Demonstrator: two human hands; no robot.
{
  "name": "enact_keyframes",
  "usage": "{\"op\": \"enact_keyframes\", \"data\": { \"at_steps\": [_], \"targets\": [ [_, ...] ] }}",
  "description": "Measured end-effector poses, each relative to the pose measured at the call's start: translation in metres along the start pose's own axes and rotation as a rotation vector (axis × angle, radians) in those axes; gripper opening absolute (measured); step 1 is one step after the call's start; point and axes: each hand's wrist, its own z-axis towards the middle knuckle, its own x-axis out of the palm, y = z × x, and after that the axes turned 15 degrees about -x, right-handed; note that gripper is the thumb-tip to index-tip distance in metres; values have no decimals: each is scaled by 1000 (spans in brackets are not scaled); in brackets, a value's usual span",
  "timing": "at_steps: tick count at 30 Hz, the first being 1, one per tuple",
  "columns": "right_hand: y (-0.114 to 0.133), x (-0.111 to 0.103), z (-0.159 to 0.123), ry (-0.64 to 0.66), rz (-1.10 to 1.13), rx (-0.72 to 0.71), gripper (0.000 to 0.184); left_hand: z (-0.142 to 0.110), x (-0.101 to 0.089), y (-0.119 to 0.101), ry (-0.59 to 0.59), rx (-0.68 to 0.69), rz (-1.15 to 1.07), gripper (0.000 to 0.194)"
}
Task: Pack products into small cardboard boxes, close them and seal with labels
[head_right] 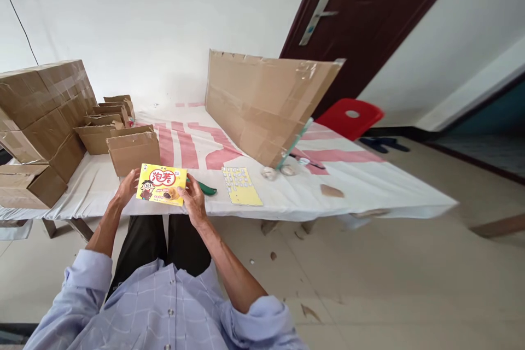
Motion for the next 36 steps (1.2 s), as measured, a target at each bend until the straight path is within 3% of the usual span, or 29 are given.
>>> {"op": "enact_keyframes", "data": {
  "at_steps": [3,7,9,15,18,21,24,28,32,36],
  "targets": [
    [0,4,-1,-7,-25,-10,98,-33,8,14,101,34,-10,98],
    [2,13,-6,17,-81,-20,98,-70,22,27,-27,112,15,102],
    [11,22,-5,80,-121,-72,97,-79,27,16,-110,188,37,101],
    [55,54,26,246,-170,-297,94,-88,35,-53,-207,498,69,93],
    [59,63,41,258,-175,-340,94,-82,34,-56,-228,507,71,94],
    [39,61,42,284,-174,-271,92,-71,30,-30,-259,407,69,94],
    [3,53,33,303,-153,-81,96,-60,24,7,-268,240,73,94],
    [-43,42,20,224,-163,99,108,-52,16,40,-260,105,80,92],
    [-67,41,16,194,-148,147,109,-47,12,48,-276,72,78,89],
    [-66,47,20,175,-166,153,110,-44,11,40,-270,83,79,86]
  ]
}}
